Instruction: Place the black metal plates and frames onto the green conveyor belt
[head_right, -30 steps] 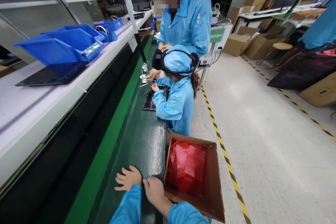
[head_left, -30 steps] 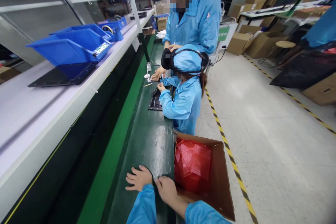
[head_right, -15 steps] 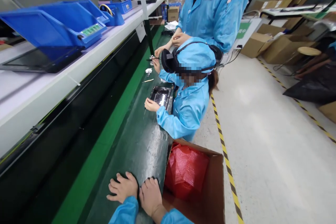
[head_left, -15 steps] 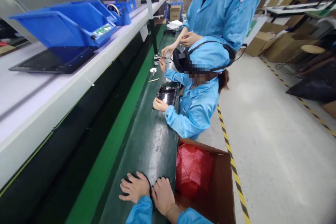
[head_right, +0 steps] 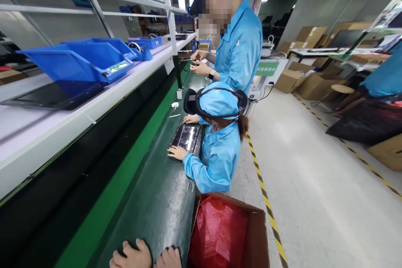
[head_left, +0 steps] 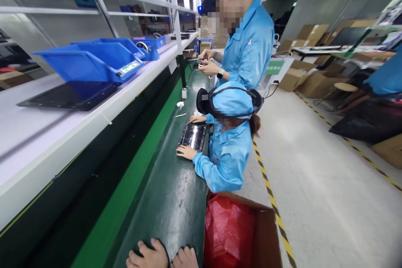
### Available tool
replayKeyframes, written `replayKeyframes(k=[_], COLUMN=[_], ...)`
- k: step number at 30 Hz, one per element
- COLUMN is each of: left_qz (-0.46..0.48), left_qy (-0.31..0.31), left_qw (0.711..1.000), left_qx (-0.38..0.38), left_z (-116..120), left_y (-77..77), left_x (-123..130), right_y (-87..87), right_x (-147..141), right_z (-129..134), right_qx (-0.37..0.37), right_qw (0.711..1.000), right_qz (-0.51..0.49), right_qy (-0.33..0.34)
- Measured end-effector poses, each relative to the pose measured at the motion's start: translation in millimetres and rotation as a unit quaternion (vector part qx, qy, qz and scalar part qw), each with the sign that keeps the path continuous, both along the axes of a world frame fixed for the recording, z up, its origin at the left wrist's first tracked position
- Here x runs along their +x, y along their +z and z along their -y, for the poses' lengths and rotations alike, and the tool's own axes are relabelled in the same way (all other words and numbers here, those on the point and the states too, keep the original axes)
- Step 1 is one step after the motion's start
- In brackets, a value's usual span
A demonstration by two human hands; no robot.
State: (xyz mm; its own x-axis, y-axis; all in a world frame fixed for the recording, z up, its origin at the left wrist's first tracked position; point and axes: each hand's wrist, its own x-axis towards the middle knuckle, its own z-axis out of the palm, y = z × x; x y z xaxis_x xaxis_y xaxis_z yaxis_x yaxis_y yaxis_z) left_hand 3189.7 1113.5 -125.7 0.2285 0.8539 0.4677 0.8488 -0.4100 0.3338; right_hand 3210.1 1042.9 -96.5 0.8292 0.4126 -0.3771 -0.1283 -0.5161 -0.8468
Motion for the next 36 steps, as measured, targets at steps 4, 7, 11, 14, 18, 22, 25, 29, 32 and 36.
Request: replayKeyframes(k=[4, 7, 11, 14, 18, 22, 25, 29, 32, 36], left_qz=[0.021, 0.036, 0.05, 0.055, 0.053, 0.043, 0.047, 0.042, 0.032, 0.021], left_qy=[-0.007, -0.015, -0.016, -0.015, -0.016, -0.024, -0.022, -0.016, -0.022, -0.013], left_qw=[1.0, 0.999, 0.999, 0.998, 0.998, 0.999, 0.999, 0.999, 0.999, 1.0], left_qx=[0.016, 0.014, 0.005, -0.002, 0.01, 0.002, -0.011, 0.006, 0.022, 0.006], left_z=[-3.8, -4.6, -5.4, -6.4, -5.9, -2.3, -0.5, -3.2, -6.6, -8.2], left_y=[-10.1, -12.3, -13.1, -13.5, -10.8, -3.8, -0.4, -4.2, -10.6, -16.8], left_x=[0.3, 1.4, 2.0, 2.1, 2.4, 2.3, 2.3, 1.4, -0.6, -3.9], right_y=[7.8, 6.5, 7.7, 10.2, 7.9, 0.8, -3.2, -5.3, -5.7, -7.3], right_x=[40.0, 85.4, 145.9, 173.6, 172.9, 137.7, 105.9, 71.6, 51.5, 27.8], right_z=[-7.1, 3.2, 8.2, 6.8, 11.1, 23.8, 33.6, 42.0, 45.8, 50.7], right_qx=[0.002, 0.003, 0.01, 0.014, 0.018, 0.022, 0.025, 0.029, 0.031, 0.03], right_qw=[1.0, 0.999, 0.998, 0.997, 0.996, 0.996, 0.996, 0.995, 0.996, 0.996], right_qz=[0.003, 0.002, -0.002, -0.01, -0.024, -0.041, -0.047, -0.045, -0.035, -0.011], right_qy=[-0.022, -0.045, -0.068, -0.076, -0.078, -0.078, -0.077, -0.079, -0.08, -0.08])
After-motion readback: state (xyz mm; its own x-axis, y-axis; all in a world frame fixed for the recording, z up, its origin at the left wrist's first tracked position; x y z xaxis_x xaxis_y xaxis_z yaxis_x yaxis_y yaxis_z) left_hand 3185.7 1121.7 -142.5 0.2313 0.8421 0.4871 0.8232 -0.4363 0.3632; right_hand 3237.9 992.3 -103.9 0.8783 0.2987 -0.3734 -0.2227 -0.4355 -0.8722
